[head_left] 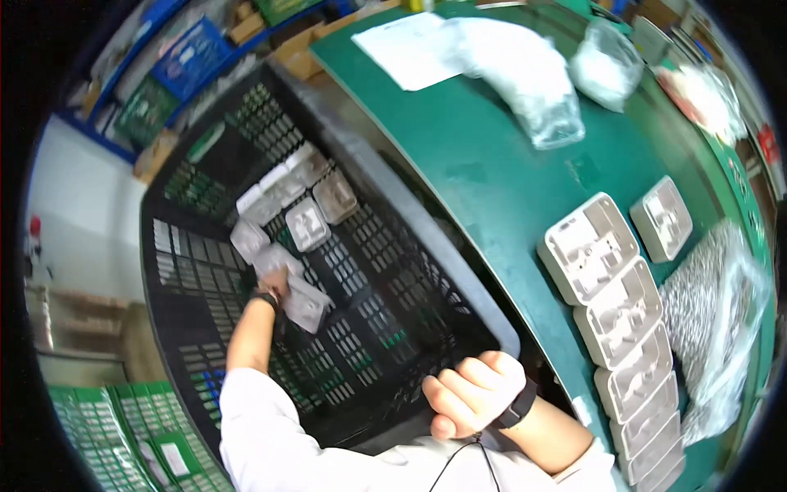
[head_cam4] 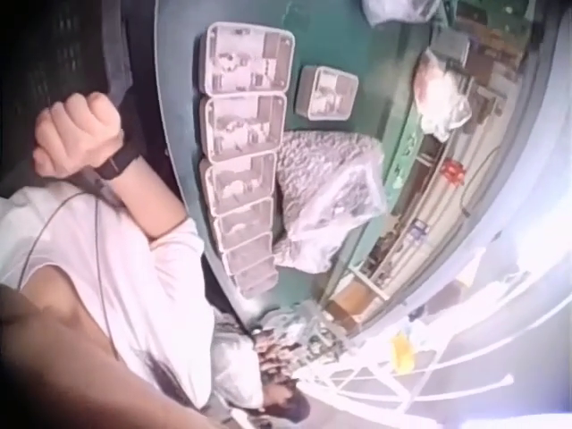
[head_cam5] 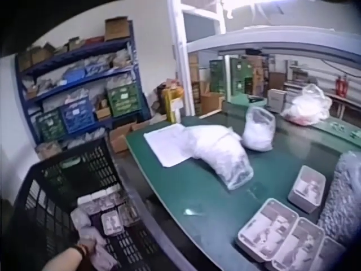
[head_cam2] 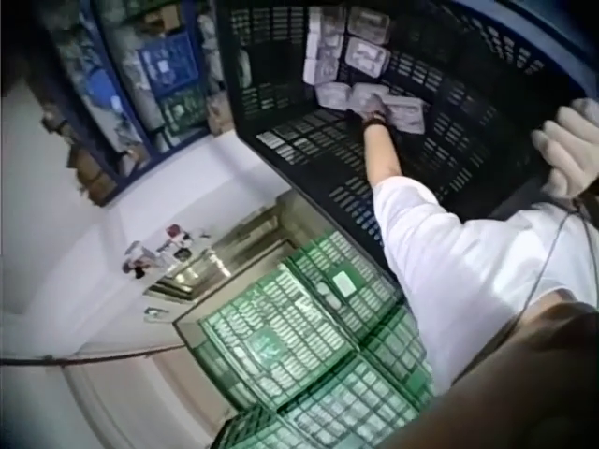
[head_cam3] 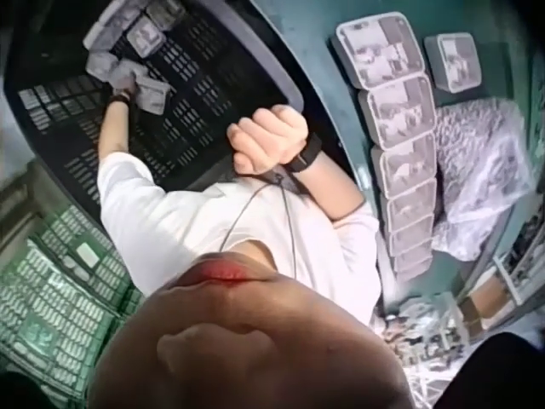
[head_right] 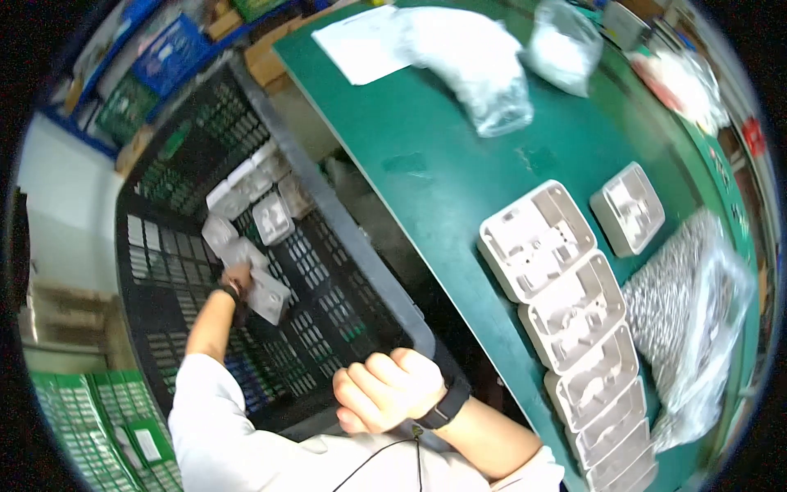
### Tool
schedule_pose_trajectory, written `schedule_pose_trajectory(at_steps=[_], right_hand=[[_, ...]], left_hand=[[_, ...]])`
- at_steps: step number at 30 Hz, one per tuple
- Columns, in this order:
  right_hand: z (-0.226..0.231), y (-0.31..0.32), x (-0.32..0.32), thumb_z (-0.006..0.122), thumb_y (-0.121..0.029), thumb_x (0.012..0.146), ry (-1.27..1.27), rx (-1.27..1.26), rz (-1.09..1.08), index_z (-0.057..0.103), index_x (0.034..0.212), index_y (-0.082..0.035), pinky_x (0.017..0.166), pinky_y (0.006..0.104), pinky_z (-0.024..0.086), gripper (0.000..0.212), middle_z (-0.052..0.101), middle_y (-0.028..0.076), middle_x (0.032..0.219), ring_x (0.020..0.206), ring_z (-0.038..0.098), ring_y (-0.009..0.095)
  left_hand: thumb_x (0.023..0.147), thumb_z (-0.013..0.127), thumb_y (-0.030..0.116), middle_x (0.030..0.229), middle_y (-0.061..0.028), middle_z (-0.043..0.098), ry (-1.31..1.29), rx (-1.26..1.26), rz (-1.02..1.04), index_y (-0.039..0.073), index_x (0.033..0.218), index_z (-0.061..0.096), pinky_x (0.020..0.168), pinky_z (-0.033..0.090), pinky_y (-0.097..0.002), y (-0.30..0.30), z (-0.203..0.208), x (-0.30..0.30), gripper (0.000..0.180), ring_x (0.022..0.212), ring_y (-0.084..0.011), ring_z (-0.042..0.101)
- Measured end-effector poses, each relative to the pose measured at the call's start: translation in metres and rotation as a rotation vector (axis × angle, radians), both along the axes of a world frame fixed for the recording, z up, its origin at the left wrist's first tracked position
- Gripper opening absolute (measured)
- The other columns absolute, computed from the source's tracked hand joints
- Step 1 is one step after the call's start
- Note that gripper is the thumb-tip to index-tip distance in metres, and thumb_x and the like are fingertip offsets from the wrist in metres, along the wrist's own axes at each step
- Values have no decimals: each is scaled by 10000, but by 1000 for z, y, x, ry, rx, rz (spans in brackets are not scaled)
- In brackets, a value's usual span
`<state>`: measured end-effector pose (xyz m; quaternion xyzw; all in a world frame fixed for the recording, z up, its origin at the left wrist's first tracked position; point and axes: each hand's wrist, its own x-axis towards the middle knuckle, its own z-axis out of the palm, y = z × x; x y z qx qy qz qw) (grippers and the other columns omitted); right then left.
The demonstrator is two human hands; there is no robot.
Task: The person retrieves a white plastic housing from a crate, places it on the table, and removes its cover. They then take small white components from a bag and press them into the housing by hand before replacing the cover and returning the unit to the crate.
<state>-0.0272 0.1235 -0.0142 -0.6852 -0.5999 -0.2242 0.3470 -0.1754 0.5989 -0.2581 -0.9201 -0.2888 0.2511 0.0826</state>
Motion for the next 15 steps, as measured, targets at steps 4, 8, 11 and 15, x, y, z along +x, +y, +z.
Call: schedule_pose_trajectory(at_steps=[4, 8, 11, 15], right_hand=[[-7, 2, 3, 425, -267, 792, 3, 109, 20, 548, 703, -107, 493, 249, 285, 221, 406, -27, 540, 458, 367, 116], [-11, -1, 4, 516, -256, 748, 21, 175, 7, 545, 688, -106, 494, 252, 282, 165, 406, -32, 556, 482, 380, 115], [-4, -5, -7, 584, -227, 724, 70, 146, 6, 555, 801, -78, 529, 256, 325, 170, 454, -6, 633, 544, 423, 130], [15, -11, -10, 676, -174, 678, 467, 347, 20, 504, 1014, -41, 607, 269, 391, 400, 497, 50, 772, 642, 476, 175]], left_hand=[[733, 563, 241, 918, -179, 615, 58, -38, 1, 79, 1034, 554, 742, 469, -439, -43, 36, 27, 342, 863, -366, 587], [706, 590, 254, 890, -170, 615, -276, -3, -113, 75, 991, 554, 733, 468, -424, -88, 138, 51, 339, 861, -349, 585], [720, 580, 166, 850, -168, 610, -669, 60, -192, 85, 938, 546, 682, 468, -426, -103, 230, 54, 235, 805, -347, 589], [719, 586, 57, 779, -173, 590, -1016, 99, -324, 53, 886, 483, 595, 452, -379, -198, 354, 60, 197, 744, -346, 589]])
